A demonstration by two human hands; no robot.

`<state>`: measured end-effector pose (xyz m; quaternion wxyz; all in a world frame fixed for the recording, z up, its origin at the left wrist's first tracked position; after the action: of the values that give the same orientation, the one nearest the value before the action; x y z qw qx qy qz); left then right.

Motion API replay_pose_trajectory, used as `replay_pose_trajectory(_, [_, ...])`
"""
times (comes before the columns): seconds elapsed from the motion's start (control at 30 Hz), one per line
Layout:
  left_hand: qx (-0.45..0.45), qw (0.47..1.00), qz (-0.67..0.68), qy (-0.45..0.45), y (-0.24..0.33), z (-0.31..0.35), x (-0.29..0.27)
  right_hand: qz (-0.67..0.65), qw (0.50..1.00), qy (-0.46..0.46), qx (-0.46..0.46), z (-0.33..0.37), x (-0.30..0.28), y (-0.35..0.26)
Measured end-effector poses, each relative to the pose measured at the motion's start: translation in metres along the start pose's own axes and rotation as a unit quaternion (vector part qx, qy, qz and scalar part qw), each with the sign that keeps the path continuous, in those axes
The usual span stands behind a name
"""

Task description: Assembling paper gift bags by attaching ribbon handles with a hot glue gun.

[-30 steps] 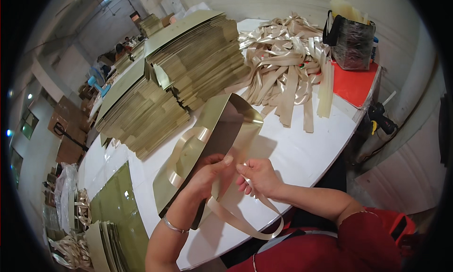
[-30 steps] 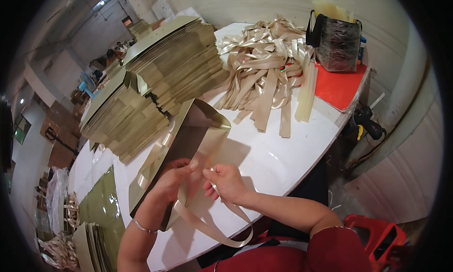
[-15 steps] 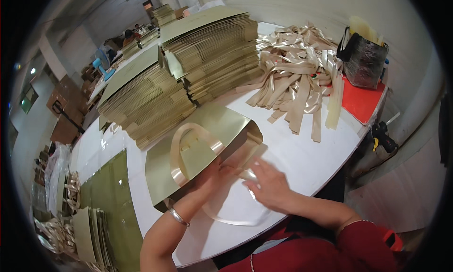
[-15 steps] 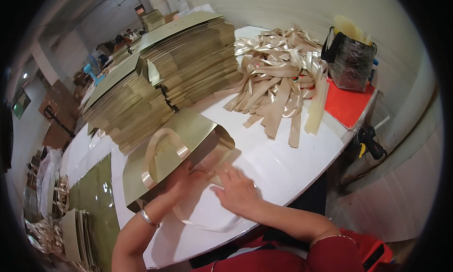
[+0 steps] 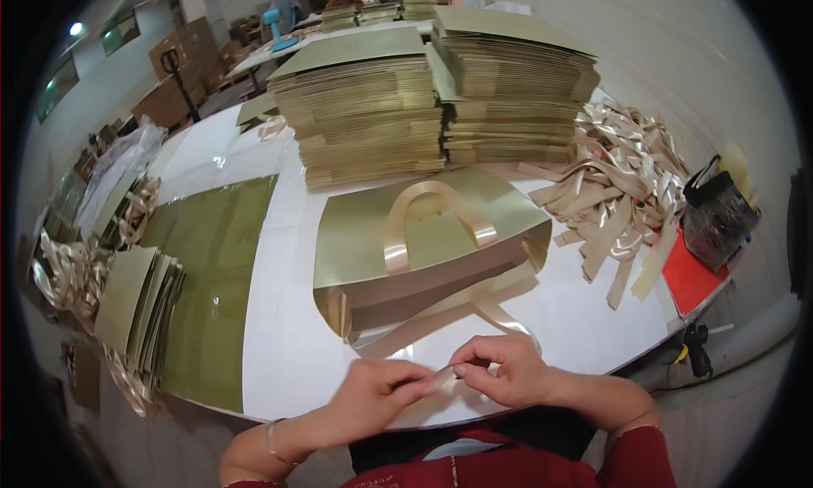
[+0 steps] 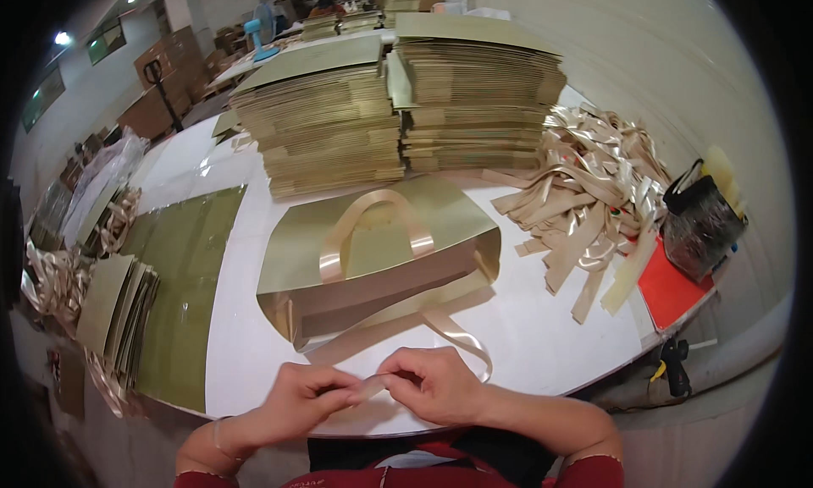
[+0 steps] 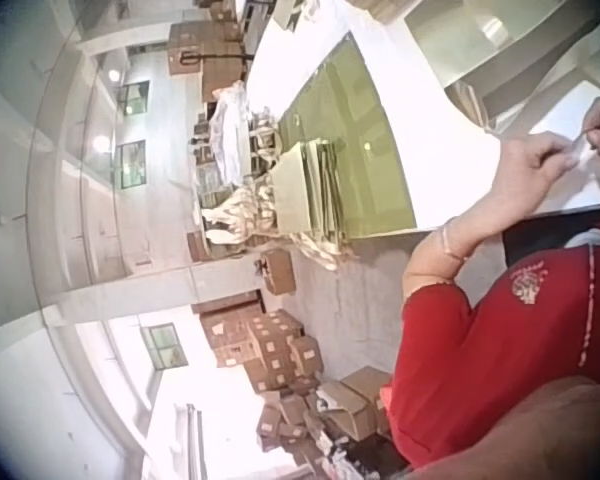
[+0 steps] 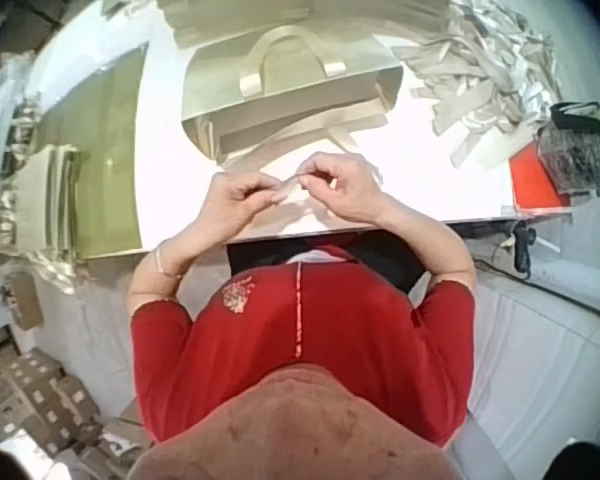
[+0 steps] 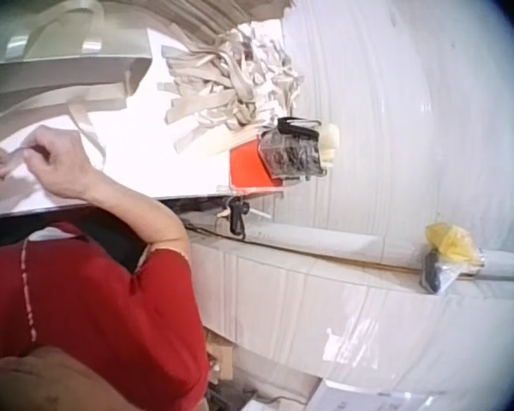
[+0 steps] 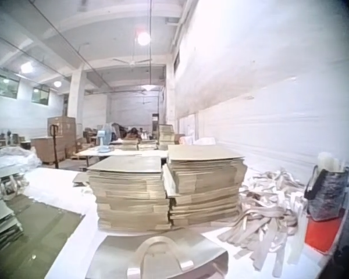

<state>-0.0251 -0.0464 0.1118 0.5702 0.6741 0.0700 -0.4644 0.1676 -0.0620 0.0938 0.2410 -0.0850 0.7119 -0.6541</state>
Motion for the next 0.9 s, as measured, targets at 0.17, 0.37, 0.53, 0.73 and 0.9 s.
replay_pose_trajectory(0.17, [-0.133,0.922,0.362,-0.030,-0.071,0.005,0.033,0.343,0.876,-0.018,-0.338,-0.085,0.008,-0.007])
replay_pose_trajectory(0.37, [-0.093,0.869,0.453,0.173,-0.089,-0.009,0.029,0.162,0.922,-0.302,0.180,-0.145,0.000,0.013])
replay_pose_trajectory(0.53, [-0.116,0.858,0.458,0.201,-0.094,-0.014,0.020,0.168,0.931,-0.283,0.161,-0.162,0.000,0.056])
replay_pose_trajectory(0.73, [-0.178,0.825,0.510,0.166,-0.091,0.001,0.036,0.133,0.957,-0.141,0.216,-0.152,-0.002,0.056])
replay_pose_trajectory(0.9, [-0.148,0.839,0.494,0.173,-0.108,-0.009,0.044,0.204,0.929,-0.231,0.204,-0.145,0.008,0.023])
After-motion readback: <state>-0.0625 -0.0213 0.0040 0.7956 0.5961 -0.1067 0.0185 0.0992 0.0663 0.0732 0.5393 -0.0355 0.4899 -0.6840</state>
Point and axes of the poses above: each hand's wrist, its own z-axis away from the middle knuckle, its own x-axis out of the palm, y = z × x, the point moved 3 cm from there along -z, towards the middle knuckle, and after that the axes turned 9 degrees about -z, right-handed, at the moved point
